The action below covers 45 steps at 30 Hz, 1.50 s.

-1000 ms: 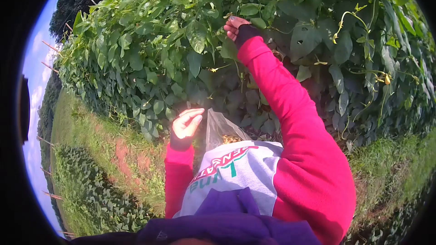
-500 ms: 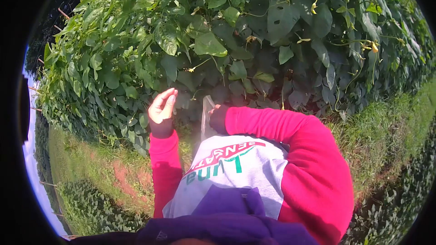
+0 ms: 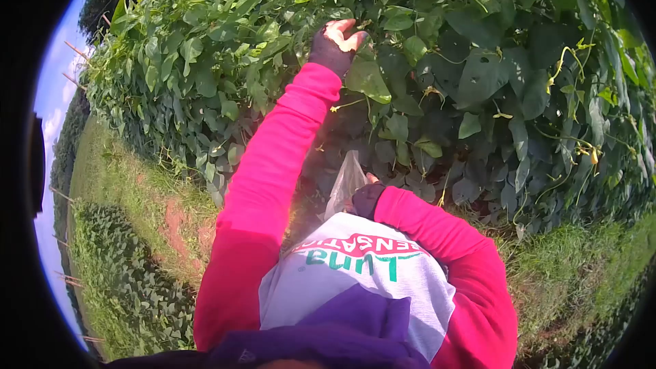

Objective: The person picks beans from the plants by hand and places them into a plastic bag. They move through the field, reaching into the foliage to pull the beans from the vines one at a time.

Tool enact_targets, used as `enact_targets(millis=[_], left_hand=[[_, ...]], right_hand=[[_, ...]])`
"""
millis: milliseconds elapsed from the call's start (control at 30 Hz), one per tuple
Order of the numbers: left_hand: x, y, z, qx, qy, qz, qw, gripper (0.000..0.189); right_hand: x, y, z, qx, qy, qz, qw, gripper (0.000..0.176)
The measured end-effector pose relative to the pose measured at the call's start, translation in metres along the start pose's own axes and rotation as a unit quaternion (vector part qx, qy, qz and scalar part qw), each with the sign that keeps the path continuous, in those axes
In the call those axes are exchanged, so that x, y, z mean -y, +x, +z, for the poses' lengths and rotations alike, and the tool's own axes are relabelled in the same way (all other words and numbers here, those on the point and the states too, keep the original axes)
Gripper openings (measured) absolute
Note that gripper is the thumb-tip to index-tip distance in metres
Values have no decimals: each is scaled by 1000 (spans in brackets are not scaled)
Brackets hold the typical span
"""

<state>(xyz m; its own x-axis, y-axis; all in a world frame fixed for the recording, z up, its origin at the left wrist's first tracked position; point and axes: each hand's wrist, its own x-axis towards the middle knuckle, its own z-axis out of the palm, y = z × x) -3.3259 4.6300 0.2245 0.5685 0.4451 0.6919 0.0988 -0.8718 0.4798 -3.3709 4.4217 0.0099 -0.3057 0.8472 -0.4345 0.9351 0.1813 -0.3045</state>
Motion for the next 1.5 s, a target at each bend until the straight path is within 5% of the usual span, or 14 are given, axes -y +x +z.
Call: enact_targets(millis=[167,300,467,833,867,967,1100,1133,1233,1300,1367,1433,1467,1500], left_hand=[[-8,4,2,-27,-6,-42,999,18],[-6,-1,4,-70,-26,-49,996,17],[-8,-5,-3,-74,-34,-51,995,17],[10,-36,-11,-102,-80,14,991,22],[7,-45,-27,-27,-247,-121,961,20],[28,-63,-83,-222,-94,9,971,16],[115,-36,-124,-350,-257,-178,883,24],[154,-28,-124,-365,-211,-207,883,28],[199,-6,-122,-298,-263,-376,837,33],[221,17,-123,-246,-117,-433,859,30],[224,26,-119,-248,-190,-454,834,25],[239,31,-131,-35,164,-303,938,17],[236,30,-133,-37,166,-309,936,17],[225,31,-132,-124,-102,-406,900,13]], right_hand=[[-9,-1,15,-69,8,2,998,49],[19,-14,-12,8,-133,84,988,48],[6,1,5,-42,-26,-49,998,40],[-21,44,24,-86,-12,-50,995,36],[-25,51,25,-141,-51,-62,987,35],[20,16,-27,-124,-156,-44,979,38],[19,18,-21,-241,-154,-89,954,41],[28,11,-39,-169,-95,-63,979,42],[17,22,-21,-219,-31,-86,971,43],[30,9,-34,-189,-47,-70,978,41],[30,7,-26,-189,11,-78,979,41],[33,6,-30,-166,17,-63,984,39],[37,5,-33,-147,25,-42,988,38],[37,7,-34,-141,25,-47,989,38]])
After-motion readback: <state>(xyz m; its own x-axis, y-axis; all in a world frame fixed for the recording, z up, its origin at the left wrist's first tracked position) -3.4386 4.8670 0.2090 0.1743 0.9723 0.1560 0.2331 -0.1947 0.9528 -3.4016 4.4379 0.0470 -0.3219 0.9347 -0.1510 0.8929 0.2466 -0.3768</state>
